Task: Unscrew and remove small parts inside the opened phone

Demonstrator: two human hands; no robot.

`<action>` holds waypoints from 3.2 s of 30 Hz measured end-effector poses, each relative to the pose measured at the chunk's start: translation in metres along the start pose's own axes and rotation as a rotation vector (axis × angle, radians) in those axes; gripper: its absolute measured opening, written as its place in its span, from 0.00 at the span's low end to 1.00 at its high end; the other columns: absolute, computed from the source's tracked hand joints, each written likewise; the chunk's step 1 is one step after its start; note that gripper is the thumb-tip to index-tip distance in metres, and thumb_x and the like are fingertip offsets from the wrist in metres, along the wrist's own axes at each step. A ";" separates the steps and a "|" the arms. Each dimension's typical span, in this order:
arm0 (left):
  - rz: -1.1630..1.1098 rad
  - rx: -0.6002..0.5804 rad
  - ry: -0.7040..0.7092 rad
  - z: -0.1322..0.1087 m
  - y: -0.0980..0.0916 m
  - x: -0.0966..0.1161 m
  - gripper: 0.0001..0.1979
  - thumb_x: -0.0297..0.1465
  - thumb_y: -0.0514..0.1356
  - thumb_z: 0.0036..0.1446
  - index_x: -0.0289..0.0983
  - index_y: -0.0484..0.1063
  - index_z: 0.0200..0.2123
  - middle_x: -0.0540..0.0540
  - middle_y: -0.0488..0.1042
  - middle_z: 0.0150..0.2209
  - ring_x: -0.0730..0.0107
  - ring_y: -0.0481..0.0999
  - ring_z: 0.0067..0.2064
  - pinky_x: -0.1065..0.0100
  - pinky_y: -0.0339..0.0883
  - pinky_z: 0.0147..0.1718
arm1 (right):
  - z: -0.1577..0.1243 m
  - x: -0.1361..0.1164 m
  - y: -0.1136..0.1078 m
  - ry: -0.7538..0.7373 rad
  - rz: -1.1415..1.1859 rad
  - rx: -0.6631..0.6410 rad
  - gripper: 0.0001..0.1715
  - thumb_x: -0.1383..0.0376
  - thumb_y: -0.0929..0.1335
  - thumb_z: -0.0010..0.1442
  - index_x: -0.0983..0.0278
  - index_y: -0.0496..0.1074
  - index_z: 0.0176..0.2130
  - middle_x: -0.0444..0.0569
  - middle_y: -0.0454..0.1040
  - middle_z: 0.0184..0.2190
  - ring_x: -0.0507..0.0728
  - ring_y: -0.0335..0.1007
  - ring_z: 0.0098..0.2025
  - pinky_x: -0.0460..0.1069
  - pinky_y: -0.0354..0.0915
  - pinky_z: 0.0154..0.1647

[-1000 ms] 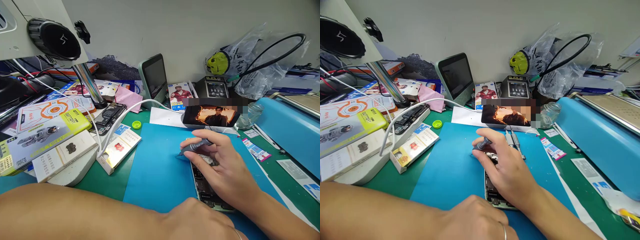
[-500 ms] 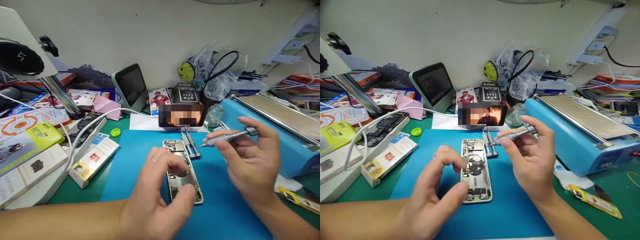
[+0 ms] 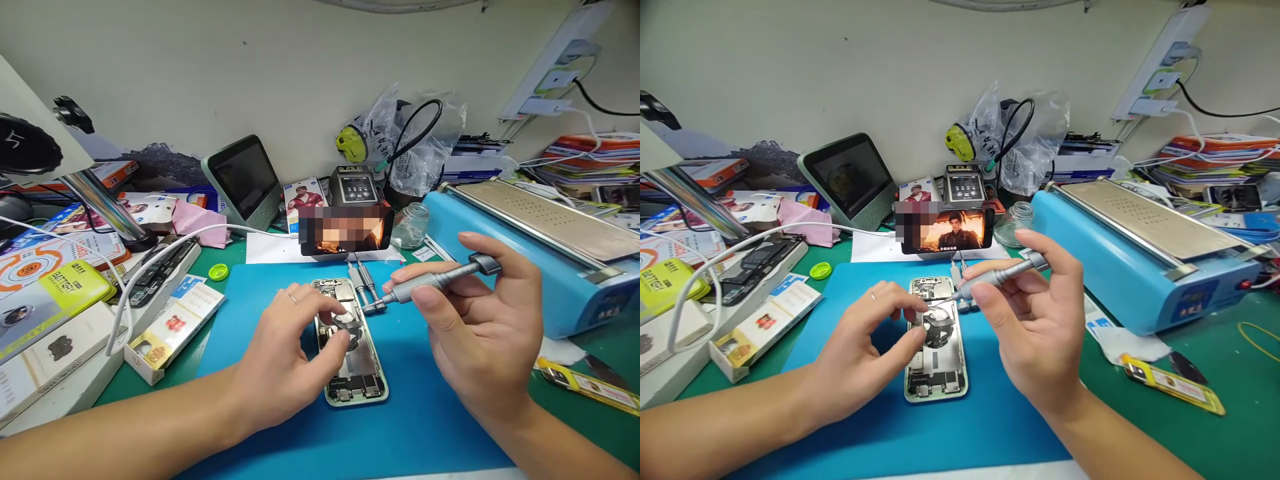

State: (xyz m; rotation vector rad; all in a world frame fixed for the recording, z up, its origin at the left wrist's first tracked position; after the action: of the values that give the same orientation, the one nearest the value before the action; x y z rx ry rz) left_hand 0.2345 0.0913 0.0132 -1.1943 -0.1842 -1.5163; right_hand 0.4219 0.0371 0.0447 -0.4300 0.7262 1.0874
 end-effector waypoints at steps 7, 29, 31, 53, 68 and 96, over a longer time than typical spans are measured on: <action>-0.056 0.027 0.002 -0.001 0.002 0.000 0.05 0.25 0.64 0.65 0.40 0.78 0.41 0.55 0.78 0.35 0.72 0.72 0.37 0.65 0.61 0.39 | -0.002 0.000 0.005 0.038 0.024 -0.012 0.27 0.71 0.75 0.62 0.51 0.70 0.57 0.42 0.84 0.35 0.57 0.84 0.37 0.54 0.82 0.40; -0.050 0.037 0.036 -0.004 0.001 -0.001 0.06 0.24 0.66 0.66 0.41 0.81 0.41 0.54 0.82 0.35 0.69 0.76 0.37 0.63 0.58 0.39 | -0.005 -0.004 0.013 0.033 -0.036 -0.108 0.28 0.72 0.74 0.63 0.52 0.69 0.57 0.41 0.84 0.35 0.57 0.84 0.36 0.53 0.82 0.40; -0.049 0.037 0.029 -0.004 0.001 -0.001 0.06 0.24 0.66 0.66 0.42 0.81 0.41 0.55 0.82 0.35 0.69 0.76 0.37 0.63 0.58 0.39 | -0.005 -0.003 0.014 0.043 -0.048 -0.112 0.28 0.72 0.74 0.63 0.52 0.69 0.57 0.41 0.84 0.35 0.58 0.84 0.36 0.54 0.82 0.39; -0.031 0.014 -0.016 -0.003 0.002 -0.005 0.07 0.26 0.64 0.67 0.42 0.82 0.42 0.54 0.83 0.34 0.68 0.76 0.36 0.61 0.60 0.38 | -0.007 -0.006 0.013 -0.020 -0.068 -0.128 0.32 0.75 0.74 0.61 0.51 0.69 0.59 0.42 0.84 0.37 0.58 0.84 0.37 0.54 0.83 0.39; -0.023 0.012 -0.001 -0.002 0.003 -0.004 0.07 0.25 0.65 0.66 0.41 0.83 0.40 0.54 0.82 0.33 0.69 0.76 0.34 0.62 0.59 0.36 | -0.008 -0.004 0.014 0.005 -0.064 -0.126 0.35 0.76 0.75 0.59 0.50 0.71 0.59 0.41 0.83 0.38 0.57 0.84 0.38 0.54 0.83 0.43; -0.032 -0.024 -0.034 -0.001 0.004 -0.005 0.06 0.26 0.65 0.67 0.42 0.83 0.40 0.55 0.83 0.34 0.70 0.76 0.35 0.63 0.59 0.38 | -0.005 -0.008 0.011 -0.049 -0.100 -0.148 0.37 0.79 0.74 0.59 0.49 0.70 0.60 0.42 0.82 0.38 0.56 0.84 0.39 0.52 0.84 0.44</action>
State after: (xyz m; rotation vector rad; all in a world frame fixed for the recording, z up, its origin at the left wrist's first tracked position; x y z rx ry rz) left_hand 0.2367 0.0921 0.0072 -1.2421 -0.2089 -1.5313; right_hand 0.4082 0.0333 0.0472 -0.5584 0.5772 1.0578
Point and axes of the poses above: each hand's wrist, its own z-axis towards the middle knuckle, its own y-axis out of the palm, x = y × z, the point moved 5 cm from there along z, towards the middle knuckle
